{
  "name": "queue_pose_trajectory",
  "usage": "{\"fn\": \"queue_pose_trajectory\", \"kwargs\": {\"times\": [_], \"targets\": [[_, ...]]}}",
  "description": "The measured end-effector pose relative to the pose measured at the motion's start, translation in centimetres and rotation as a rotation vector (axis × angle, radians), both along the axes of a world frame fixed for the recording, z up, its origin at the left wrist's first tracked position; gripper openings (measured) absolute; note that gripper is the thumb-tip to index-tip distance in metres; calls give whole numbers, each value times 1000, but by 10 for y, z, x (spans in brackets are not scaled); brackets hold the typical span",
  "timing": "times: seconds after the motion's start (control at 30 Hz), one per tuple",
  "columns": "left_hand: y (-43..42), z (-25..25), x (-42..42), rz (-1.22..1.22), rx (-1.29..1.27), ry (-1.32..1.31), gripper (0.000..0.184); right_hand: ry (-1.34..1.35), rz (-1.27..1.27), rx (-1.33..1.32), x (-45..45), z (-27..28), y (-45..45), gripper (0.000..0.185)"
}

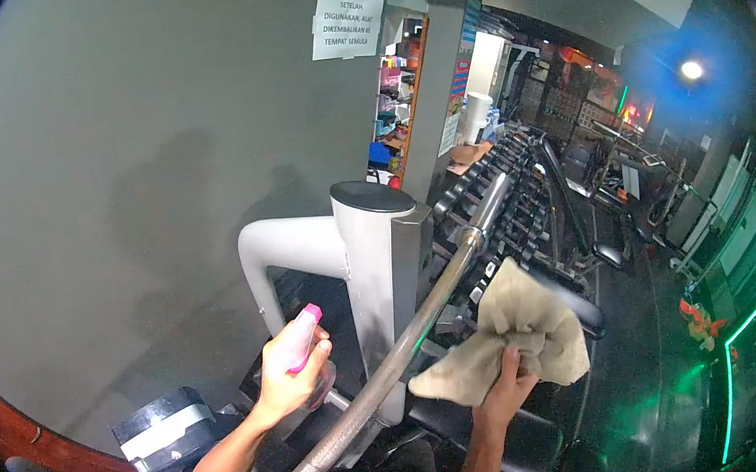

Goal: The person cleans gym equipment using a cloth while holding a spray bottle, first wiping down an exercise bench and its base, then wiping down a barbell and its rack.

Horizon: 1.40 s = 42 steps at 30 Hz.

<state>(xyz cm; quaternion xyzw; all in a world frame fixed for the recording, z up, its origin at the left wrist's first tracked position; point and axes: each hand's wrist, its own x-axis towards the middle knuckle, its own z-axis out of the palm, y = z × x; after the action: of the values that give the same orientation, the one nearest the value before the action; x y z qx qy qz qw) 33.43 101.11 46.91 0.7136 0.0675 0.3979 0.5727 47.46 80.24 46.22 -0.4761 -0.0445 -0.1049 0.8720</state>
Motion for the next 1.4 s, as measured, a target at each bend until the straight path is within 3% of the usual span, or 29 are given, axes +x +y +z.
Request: {"fn": "queue_pose_trajectory", "kwargs": {"times": [0.07,0.1,0.17,0.23,0.3,0.37,0.77,0.87,0.93,0.97,1.03,1.17,1.2,1.27,1.4], "targets": [[-3,-2,2,11,-87,-52,9,-214,-145,-28,13,19,19,34],[-3,-2,3,9,-87,-53,9,-216,-147,-29,10,35,30,34],[-4,-5,4,-12,-118,-71,10,-73,-143,-314,1,70,47,31],[-4,-9,4,1,-123,-95,11,-745,-518,-536,61,48,83,27],[-3,-9,1,15,-125,-117,12,-1496,-549,-872,34,115,104,40],[0,-6,-4,-17,-244,-151,14,-1601,-407,-1325,38,113,133,46],[7,-18,-14,-7,-181,-148,13,-1903,-55,-1622,36,92,86,40],[9,-17,-17,2,-145,-131,13,-1866,173,-1564,33,92,71,34],[10,-17,-16,9,-167,-137,13,-1484,537,-1783,17,117,58,30],[8,-17,-16,8,-171,-135,13,-1482,541,-1786,16,126,55,30],[9,-17,-15,-14,-246,-161,13,-1486,365,-1585,21,148,58,31],[9,-22,-15,23,-260,-182,13,-1680,-259,-1219,18,171,87,46],[9,-23,-16,34,-275,-193,13,-1674,-258,-1222,22,158,94,46],[10,-24,-16,42,-281,-208,13,-1661,-416,-1496,35,128,109,44],[10,-25,-18,52,-307,-231,14,-1683,-420,-1551,25,125,97,43]]}}
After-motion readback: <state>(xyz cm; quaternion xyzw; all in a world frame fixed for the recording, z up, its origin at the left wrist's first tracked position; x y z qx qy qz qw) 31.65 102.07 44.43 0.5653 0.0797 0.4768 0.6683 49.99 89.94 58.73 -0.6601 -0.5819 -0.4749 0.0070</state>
